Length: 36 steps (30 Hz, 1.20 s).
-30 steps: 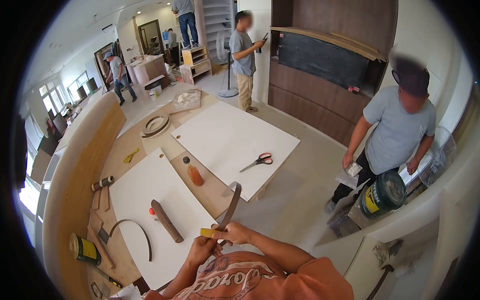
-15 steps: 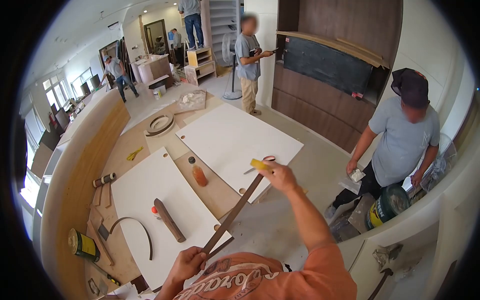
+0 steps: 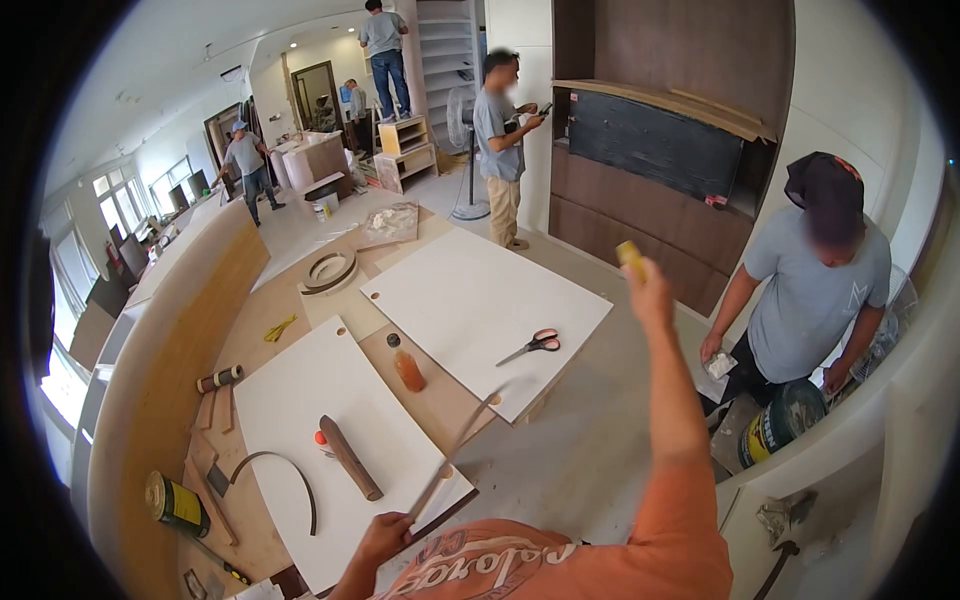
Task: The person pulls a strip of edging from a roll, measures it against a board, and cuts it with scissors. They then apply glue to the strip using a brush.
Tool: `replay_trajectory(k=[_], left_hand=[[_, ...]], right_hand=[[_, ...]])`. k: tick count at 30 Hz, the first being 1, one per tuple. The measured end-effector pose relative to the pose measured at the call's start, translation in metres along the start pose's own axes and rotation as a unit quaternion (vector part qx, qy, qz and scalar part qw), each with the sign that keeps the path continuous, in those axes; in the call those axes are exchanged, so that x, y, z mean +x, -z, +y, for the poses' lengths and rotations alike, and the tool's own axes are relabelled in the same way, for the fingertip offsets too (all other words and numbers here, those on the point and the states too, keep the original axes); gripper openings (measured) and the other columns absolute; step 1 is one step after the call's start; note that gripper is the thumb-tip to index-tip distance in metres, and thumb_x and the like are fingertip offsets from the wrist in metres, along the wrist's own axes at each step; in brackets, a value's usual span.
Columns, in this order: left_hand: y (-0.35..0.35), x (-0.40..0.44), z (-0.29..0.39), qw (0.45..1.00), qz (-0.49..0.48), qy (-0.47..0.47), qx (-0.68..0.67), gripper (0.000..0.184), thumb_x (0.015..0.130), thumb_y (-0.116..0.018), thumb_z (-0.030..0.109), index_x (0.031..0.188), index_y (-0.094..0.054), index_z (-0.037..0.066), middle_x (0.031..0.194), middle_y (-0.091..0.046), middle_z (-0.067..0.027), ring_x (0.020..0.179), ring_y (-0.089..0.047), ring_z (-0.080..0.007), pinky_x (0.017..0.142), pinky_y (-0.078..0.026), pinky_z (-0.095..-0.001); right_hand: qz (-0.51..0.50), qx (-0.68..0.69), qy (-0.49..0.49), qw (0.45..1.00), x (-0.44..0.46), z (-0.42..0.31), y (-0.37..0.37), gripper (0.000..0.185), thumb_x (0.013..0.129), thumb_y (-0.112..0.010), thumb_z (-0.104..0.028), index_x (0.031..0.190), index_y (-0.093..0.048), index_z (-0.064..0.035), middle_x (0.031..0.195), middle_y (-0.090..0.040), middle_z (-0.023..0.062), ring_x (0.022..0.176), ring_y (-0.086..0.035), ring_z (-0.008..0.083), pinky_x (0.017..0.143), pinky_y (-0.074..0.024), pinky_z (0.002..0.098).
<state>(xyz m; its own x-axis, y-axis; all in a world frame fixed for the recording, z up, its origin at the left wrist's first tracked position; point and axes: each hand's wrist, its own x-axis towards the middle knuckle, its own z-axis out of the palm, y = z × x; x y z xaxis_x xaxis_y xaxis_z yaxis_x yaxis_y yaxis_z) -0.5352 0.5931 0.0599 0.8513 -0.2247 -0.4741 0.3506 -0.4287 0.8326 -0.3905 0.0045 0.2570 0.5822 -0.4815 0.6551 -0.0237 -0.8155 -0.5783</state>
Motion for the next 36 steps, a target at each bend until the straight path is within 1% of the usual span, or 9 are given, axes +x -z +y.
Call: replay_trajectory(k=[3,6,8,13,19,21,23,30,36], left_hand=[[-0.019,0.012,0.012,0.994,-0.056,0.081,-0.056,0.03,0.092,-0.056,0.024,0.075,-0.062,0.0,0.058,-0.056,-0.0023,0.044,-0.043,-0.0094,0.041,-0.032,-0.0259],[-0.031,0.013,0.027,0.993,-0.053,0.053,-0.095,0.03,0.094,-0.054,0.025,0.08,-0.061,-0.001,0.059,-0.057,-0.0026,0.044,-0.045,-0.0097,0.042,-0.034,-0.0258],[-0.033,0.014,0.041,0.993,-0.052,0.026,-0.101,0.029,0.095,-0.053,0.025,0.083,-0.061,-0.001,0.06,-0.057,-0.0031,0.045,-0.046,-0.0097,0.042,-0.035,-0.0258],[-0.05,0.005,0.11,0.992,-0.114,-0.028,-0.056,0.029,0.096,-0.054,0.028,0.089,-0.063,0.001,0.063,-0.059,-0.0022,0.048,-0.048,-0.0077,0.044,-0.036,-0.0242],[-0.058,0.018,0.084,0.999,-0.039,-0.034,0.001,0.025,0.094,-0.053,0.022,0.09,-0.064,0.0,0.063,-0.059,-0.003,0.056,-0.052,-0.0105,0.052,-0.041,-0.0267],[-0.057,0.006,0.091,0.997,-0.034,-0.021,-0.066,0.023,0.094,-0.053,0.019,0.09,-0.064,-0.001,0.061,-0.055,-0.0006,0.054,-0.048,-0.0092,0.051,-0.038,-0.0258],[-0.047,-0.009,0.103,0.994,-0.048,0.013,-0.101,0.022,0.094,-0.053,0.019,0.092,-0.063,0.0,0.06,-0.052,0.0012,0.052,-0.044,-0.0078,0.05,-0.036,-0.0241],[-0.011,-0.069,0.13,0.997,-0.049,0.025,-0.055,0.024,0.095,-0.052,0.017,0.098,-0.063,-0.004,0.058,-0.051,0.0021,0.049,-0.041,-0.0052,0.046,-0.032,-0.0218],[0.016,-0.108,0.128,0.994,-0.062,-0.003,-0.092,0.021,0.095,-0.053,0.012,0.102,-0.062,-0.006,0.059,-0.052,0.0022,0.051,-0.043,-0.0041,0.047,-0.033,-0.0209]], right_hand=[[-0.288,0.126,-0.071,0.947,-0.102,-0.019,-0.049,0.027,0.087,-0.068,-0.029,0.097,-0.065,-0.0038,0.077,-0.066,0.0065,0.063,-0.063,0.0183,0.054,-0.0508,0.0337],[-0.597,0.271,-0.216,0.723,-0.238,-0.076,-0.062,0.049,0.085,-0.069,-0.043,0.119,-0.061,-0.0084,0.088,-0.063,0.003,0.05,-0.058,0.0103,0.041,-0.0455,0.0254],[-0.696,0.28,-0.267,0.605,-0.306,-0.091,-0.08,0.061,0.09,-0.06,-0.049,0.137,-0.048,-0.0107,0.088,-0.063,0.0029,0.048,-0.052,0.0048,0.039,-0.0379,0.0176],[-0.724,0.474,-0.358,0.35,-0.337,-0.121,-0.11,0.06,0.091,-0.05,-0.061,0.119,-0.056,-0.0082,0.07,-0.057,0.0014,0.04,-0.042,0.0027,0.036,-0.032,0.0154],[-0.672,0.409,-0.183,0.59,-0.303,-0.157,-0.087,0.038,0.093,-0.058,-0.047,0.094,-0.063,-0.0085,0.063,-0.055,-0.0015,0.042,-0.048,0.0056,0.037,-0.0346,0.0193],[-0.657,0.309,-0.136,0.674,-0.303,-0.156,-0.092,0.038,0.091,-0.063,-0.037,0.112,-0.066,-0.0045,0.077,-0.062,0.0029,0.049,-0.05,0.0078,0.043,-0.0428,0.0243],[-0.58,0.246,-0.062,0.774,-0.324,-0.11,-0.139,0.047,0.088,-0.062,-0.051,0.11,-0.068,-0.0106,0.06,-0.059,0.0094,0.048,-0.054,0.0159,0.049,-0.0434,0.034],[-0.403,0.191,0.031,0.894,-0.206,-0.073,-0.126,0.049,0.088,-0.059,-0.052,0.114,-0.067,-0.0106,0.092,-0.069,0.0178,0.087,-0.066,0.0319,0.078,-0.0505,0.0377],[-0.33,0.058,0.049,0.941,-0.122,-0.058,-0.09,0.046,0.087,-0.061,-0.048,0.114,-0.065,-0.0112,0.1,-0.069,0.0142,0.09,-0.066,0.0324,0.079,-0.0517,0.0401]])
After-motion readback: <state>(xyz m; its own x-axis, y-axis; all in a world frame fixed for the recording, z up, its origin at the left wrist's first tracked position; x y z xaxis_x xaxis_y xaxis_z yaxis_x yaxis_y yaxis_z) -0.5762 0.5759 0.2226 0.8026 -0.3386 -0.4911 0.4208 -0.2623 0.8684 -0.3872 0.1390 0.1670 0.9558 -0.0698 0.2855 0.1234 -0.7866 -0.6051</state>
